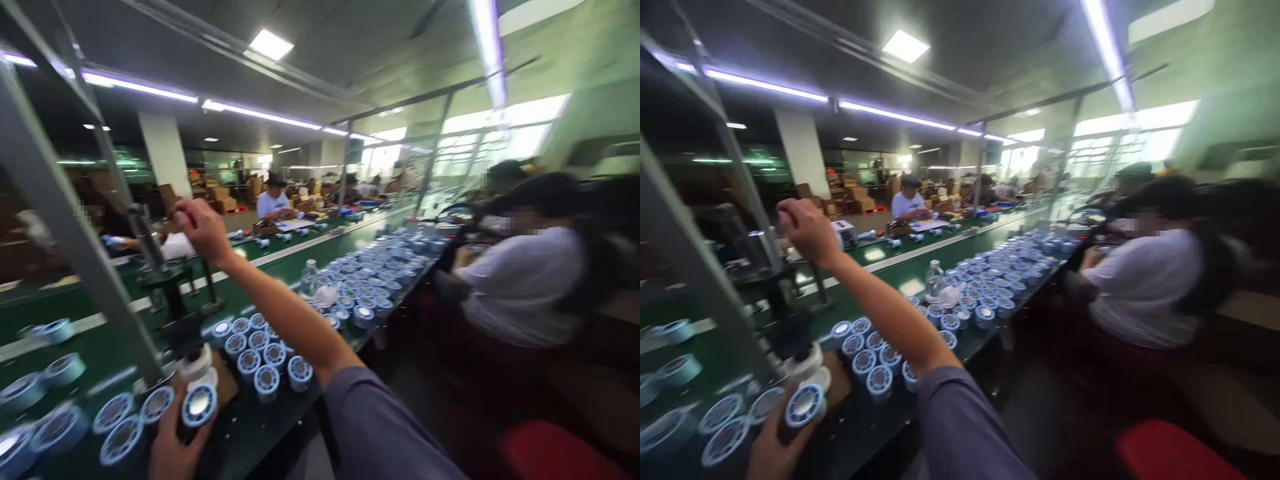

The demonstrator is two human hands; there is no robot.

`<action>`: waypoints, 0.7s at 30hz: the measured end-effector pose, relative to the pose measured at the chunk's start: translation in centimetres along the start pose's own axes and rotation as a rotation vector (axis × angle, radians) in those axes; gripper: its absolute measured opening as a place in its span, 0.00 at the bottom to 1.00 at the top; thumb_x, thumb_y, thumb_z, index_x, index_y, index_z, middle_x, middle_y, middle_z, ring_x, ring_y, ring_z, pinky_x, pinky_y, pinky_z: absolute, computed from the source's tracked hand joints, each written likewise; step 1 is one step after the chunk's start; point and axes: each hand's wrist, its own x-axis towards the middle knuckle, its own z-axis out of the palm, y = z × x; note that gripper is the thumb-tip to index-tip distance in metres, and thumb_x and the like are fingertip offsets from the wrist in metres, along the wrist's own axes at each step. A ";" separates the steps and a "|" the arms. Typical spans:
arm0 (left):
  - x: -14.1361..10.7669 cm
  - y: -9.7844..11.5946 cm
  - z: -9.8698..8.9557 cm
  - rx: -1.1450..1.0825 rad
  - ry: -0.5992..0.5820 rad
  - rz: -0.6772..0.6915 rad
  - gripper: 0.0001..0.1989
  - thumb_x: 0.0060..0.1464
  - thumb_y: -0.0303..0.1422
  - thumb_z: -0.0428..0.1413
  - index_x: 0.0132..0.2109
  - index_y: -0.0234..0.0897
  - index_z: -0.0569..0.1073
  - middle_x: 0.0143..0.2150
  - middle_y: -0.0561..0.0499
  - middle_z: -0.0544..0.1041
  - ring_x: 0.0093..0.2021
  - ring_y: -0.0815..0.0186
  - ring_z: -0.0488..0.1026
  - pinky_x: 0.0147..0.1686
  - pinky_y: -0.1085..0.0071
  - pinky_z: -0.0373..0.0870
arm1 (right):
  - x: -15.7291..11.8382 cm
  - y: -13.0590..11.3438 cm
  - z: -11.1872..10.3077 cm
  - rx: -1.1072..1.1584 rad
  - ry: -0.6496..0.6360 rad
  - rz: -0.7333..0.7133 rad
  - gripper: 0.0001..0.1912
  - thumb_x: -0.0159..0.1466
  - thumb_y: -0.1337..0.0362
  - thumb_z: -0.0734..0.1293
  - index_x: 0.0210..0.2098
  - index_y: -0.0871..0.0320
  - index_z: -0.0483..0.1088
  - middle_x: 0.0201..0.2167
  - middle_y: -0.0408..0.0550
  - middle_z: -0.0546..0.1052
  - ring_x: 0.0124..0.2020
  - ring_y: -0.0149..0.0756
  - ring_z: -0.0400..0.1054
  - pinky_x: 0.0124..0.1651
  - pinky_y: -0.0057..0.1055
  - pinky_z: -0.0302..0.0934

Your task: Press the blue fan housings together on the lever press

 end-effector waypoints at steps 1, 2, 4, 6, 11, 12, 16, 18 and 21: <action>-1.7 -0.5 -1.2 0.031 -0.046 -0.003 0.30 0.44 0.48 0.62 0.53 0.37 0.75 0.52 0.44 0.77 0.55 0.48 0.73 0.57 0.53 0.71 | -0.1 0.4 0.5 0.072 -0.014 0.009 0.13 0.72 0.69 0.58 0.48 0.68 0.71 0.42 0.40 0.76 0.48 0.18 0.68 0.55 0.19 0.62; -3.3 -0.8 -2.3 0.075 -0.113 -0.020 0.28 0.46 0.43 0.61 0.55 0.39 0.75 0.52 0.44 0.76 0.54 0.49 0.73 0.57 0.53 0.70 | -0.2 1.1 1.0 0.159 -0.020 0.025 0.10 0.71 0.71 0.59 0.47 0.67 0.71 0.42 0.42 0.75 0.48 0.20 0.67 0.57 0.23 0.62; -6.0 -1.4 -3.8 0.159 -0.129 -0.060 0.27 0.47 0.37 0.60 0.56 0.39 0.75 0.52 0.43 0.75 0.54 0.50 0.73 0.58 0.52 0.69 | -0.3 3.0 2.4 0.246 0.000 0.011 0.10 0.71 0.71 0.59 0.46 0.67 0.70 0.43 0.46 0.74 0.49 0.26 0.67 0.60 0.31 0.60; -7.7 -1.8 -5.1 0.243 -0.049 -0.099 0.26 0.49 0.35 0.59 0.57 0.39 0.74 0.54 0.41 0.73 0.56 0.50 0.71 0.59 0.51 0.68 | -0.2 4.6 3.5 0.291 0.042 -0.036 0.12 0.73 0.66 0.57 0.45 0.66 0.70 0.45 0.48 0.73 0.51 0.29 0.66 0.60 0.35 0.59; -7.3 -2.4 -7.0 0.334 0.177 -0.184 0.25 0.54 0.32 0.56 0.60 0.41 0.70 0.52 0.43 0.67 0.54 0.53 0.70 0.57 0.51 0.68 | -2.4 3.2 1.5 0.273 0.103 -0.085 0.27 0.73 0.55 0.49 0.54 0.67 0.69 0.55 0.51 0.68 0.58 0.31 0.61 0.60 0.42 0.54; -6.7 -2.5 -7.0 0.328 0.196 -0.191 0.26 0.54 0.30 0.57 0.60 0.42 0.69 0.52 0.43 0.67 0.54 0.53 0.70 0.57 0.52 0.69 | -3.8 2.0 0.7 0.262 0.159 -0.067 0.26 0.73 0.56 0.51 0.56 0.67 0.68 0.56 0.52 0.67 0.60 0.34 0.59 0.61 0.44 0.53; -5.0 -2.7 -5.9 0.293 0.215 -0.197 0.28 0.53 0.27 0.56 0.61 0.41 0.66 0.54 0.42 0.68 0.50 0.56 0.73 0.52 0.57 0.73 | -13.0 -4.0 -0.4 0.435 0.421 -0.033 0.15 0.69 0.69 0.59 0.54 0.59 0.69 0.53 0.52 0.69 0.61 0.40 0.61 0.64 0.47 0.55; -5.1 -2.8 -5.7 0.257 0.174 -0.172 0.28 0.55 0.26 0.53 0.63 0.41 0.63 0.56 0.42 0.69 0.45 0.60 0.75 0.49 0.59 0.75 | -18.8 -6.5 1.4 0.565 0.345 -0.055 0.16 0.66 0.73 0.61 0.52 0.55 0.69 0.50 0.50 0.70 0.56 0.39 0.65 0.59 0.45 0.62; -4.8 -2.7 -7.5 0.262 0.095 -0.076 0.26 0.58 0.23 0.46 0.63 0.40 0.63 0.52 0.43 0.74 0.42 0.63 0.77 0.47 0.62 0.76 | -26.5 -9.0 6.5 0.547 -0.001 -0.088 0.18 0.66 0.72 0.60 0.53 0.55 0.68 0.53 0.53 0.69 0.55 0.39 0.66 0.54 0.40 0.65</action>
